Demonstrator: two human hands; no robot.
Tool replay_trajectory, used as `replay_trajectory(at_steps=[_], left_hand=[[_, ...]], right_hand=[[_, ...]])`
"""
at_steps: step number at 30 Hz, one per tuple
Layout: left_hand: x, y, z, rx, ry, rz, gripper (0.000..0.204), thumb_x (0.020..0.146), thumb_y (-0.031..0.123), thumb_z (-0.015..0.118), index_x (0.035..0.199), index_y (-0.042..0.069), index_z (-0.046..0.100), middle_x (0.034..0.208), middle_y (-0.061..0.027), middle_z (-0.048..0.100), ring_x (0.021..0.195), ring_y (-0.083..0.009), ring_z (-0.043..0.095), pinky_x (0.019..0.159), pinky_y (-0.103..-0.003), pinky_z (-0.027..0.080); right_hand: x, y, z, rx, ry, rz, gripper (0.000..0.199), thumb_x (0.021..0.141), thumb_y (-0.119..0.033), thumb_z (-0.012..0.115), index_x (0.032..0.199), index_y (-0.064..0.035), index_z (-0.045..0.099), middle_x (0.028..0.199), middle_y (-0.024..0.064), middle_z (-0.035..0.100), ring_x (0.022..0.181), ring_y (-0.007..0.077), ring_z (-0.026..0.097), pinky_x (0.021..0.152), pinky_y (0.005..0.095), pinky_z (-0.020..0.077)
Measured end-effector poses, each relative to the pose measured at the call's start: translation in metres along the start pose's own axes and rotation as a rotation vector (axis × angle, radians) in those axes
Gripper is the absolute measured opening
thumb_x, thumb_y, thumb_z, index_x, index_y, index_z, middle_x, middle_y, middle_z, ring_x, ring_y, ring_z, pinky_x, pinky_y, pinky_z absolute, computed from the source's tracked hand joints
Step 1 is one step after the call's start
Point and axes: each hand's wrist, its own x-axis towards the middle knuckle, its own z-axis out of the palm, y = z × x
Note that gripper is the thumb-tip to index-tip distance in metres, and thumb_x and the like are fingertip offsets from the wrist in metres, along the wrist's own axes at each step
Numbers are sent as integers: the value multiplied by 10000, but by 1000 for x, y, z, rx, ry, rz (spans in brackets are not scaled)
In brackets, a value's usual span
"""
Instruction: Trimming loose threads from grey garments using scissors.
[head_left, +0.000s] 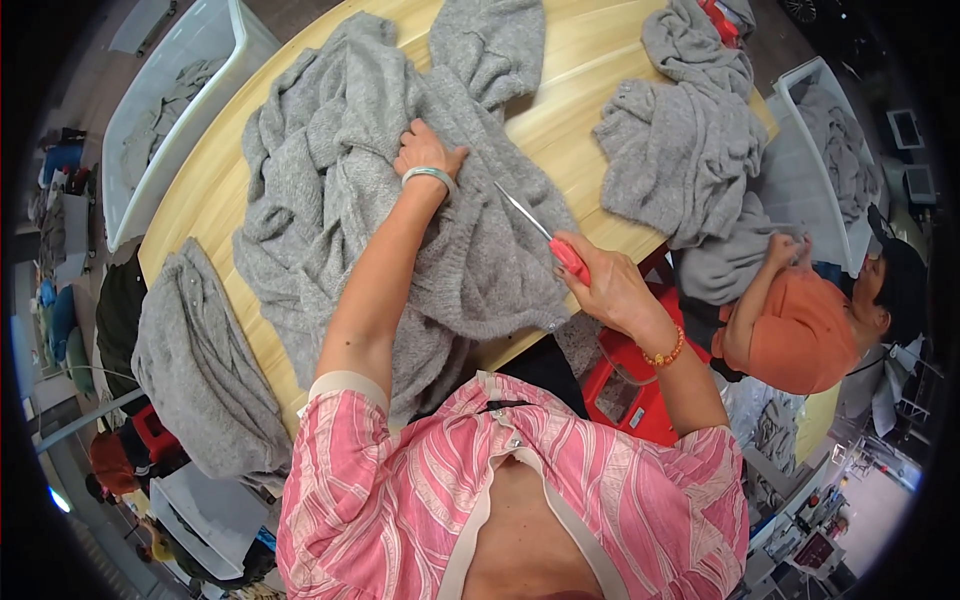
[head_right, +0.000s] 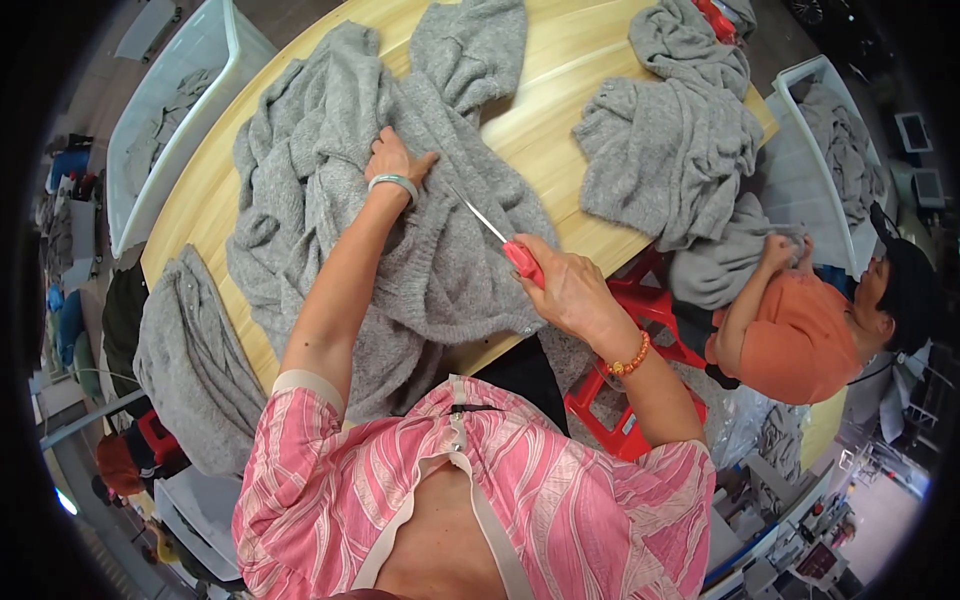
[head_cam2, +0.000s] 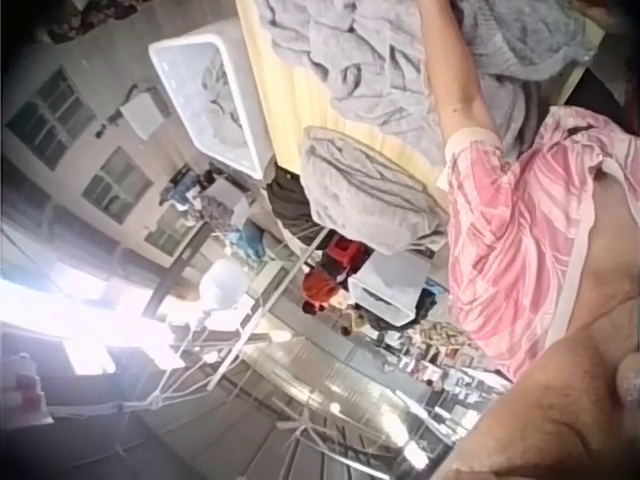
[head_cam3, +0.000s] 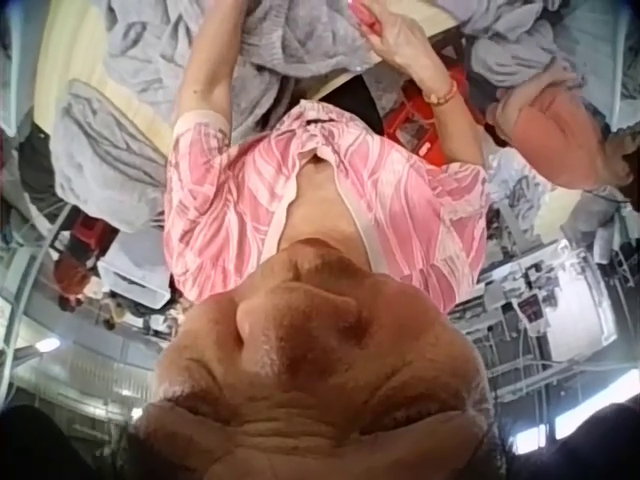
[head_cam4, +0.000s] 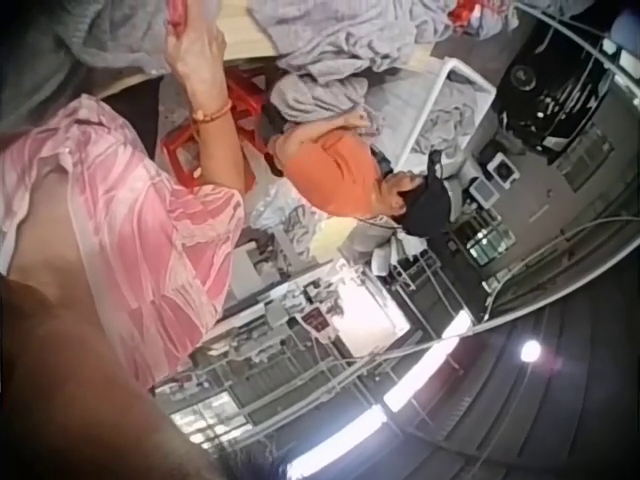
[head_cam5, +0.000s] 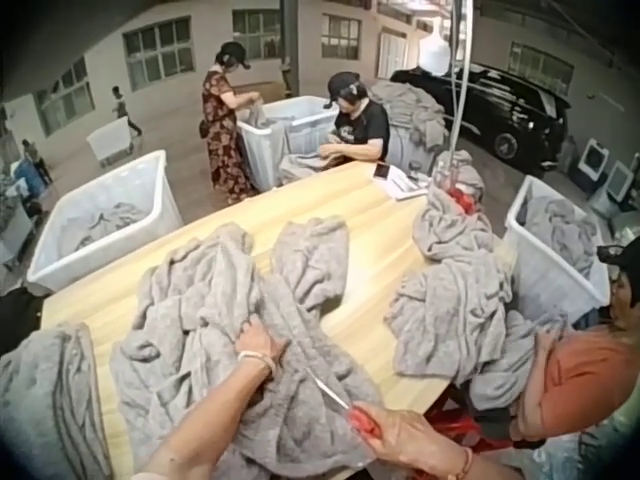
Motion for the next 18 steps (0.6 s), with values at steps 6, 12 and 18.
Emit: replay_trajectory(at_steps=[6, 12, 18], left_hand=[[44, -59, 30, -699, -120, 0, 527, 654, 194, 771, 1091, -35, 587, 939, -117, 677, 838, -193, 643, 789, -282, 495], [19, -76, 16, -1558, -499, -109, 313, 760, -26, 562, 1061, 27, 631, 842, 12, 609, 752, -112, 556, 702, -246, 455], [0, -85, 19, -2077, -476, -260, 301, 787, -1, 485, 1071, -2, 585, 1007, -89, 618, 907, -227, 601, 865, -379, 497]], right_hand=[[3, 6, -9, 48, 5, 0, 386, 857, -195, 608, 1205, -65, 503, 890, 235, 628, 832, 426, 598, 720, 449, 483], [36, -3, -17, 26, -95, -3, 350, 866, -231, 591, 1186, -106, 525, 830, 227, 628, 792, 423, 599, 710, 473, 480], [64, -21, -20, -74, -156, -26, 334, 867, -269, 580, 1161, -114, 549, 837, 211, 639, 790, 410, 606, 703, 480, 479]])
